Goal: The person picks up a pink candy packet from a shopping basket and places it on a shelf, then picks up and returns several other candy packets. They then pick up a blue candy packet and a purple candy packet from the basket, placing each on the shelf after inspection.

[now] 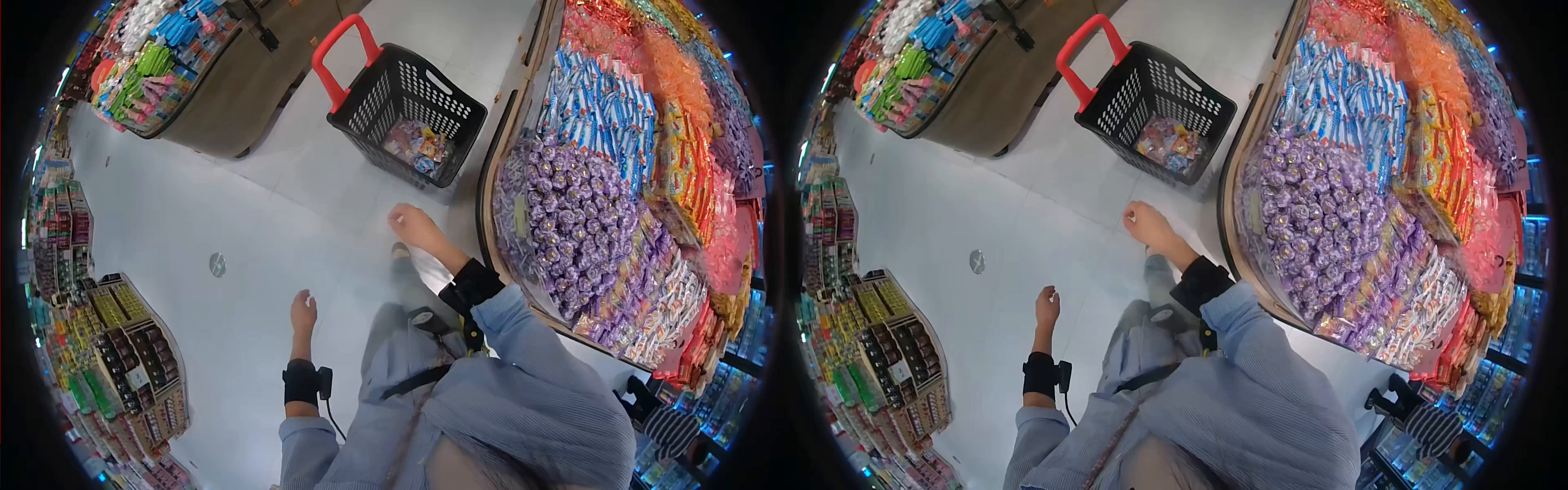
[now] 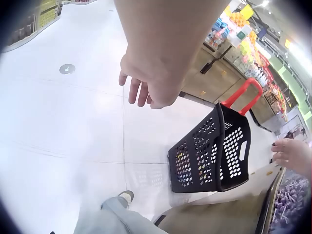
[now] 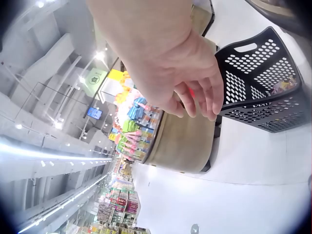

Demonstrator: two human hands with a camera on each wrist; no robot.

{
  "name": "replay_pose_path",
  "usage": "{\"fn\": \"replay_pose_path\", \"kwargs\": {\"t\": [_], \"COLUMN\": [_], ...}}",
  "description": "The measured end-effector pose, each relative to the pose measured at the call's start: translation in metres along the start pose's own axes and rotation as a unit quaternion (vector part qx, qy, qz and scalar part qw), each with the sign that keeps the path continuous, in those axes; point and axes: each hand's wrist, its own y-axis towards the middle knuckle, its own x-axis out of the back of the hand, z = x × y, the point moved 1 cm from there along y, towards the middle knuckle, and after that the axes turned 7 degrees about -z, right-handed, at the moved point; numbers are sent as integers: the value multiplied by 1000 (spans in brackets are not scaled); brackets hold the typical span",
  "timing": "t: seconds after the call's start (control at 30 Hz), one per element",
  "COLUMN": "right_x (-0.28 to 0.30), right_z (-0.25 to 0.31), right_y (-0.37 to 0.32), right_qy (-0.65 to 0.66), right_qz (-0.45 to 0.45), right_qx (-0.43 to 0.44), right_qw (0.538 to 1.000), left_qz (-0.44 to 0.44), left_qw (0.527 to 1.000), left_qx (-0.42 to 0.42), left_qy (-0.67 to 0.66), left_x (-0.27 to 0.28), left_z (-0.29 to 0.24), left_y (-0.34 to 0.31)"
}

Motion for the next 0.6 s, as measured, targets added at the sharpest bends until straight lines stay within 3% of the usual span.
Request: {"fn": "replay_pose_path", "kwargs": {"t": [0.2,0.3,0.4,0.5,0.6], "right_x": [-12,-13,-18,-32,-29], "right_z": [-41,-62,-80,-120,-121], "right_y": [61,85,110,134,144], "right_qy": [-13,-31,-52,-46,-30], "right_qz": [0,-42,-63,-74,-104], "right_qx": [-52,-45,-103,-152,-214], "right_qw": [999,998,991,984,971], "left_qz": [30,57,68,121,163], "left_qw": [1000,998,997,992,978], "left_qx": [5,23,17,-6,-95], "left_qy": [9,3,22,33,94], "left_x": [26,31,34,23,-3], "left_z": [14,26,19,-1,-21], "left_y": [76,124,180,243,303]}}
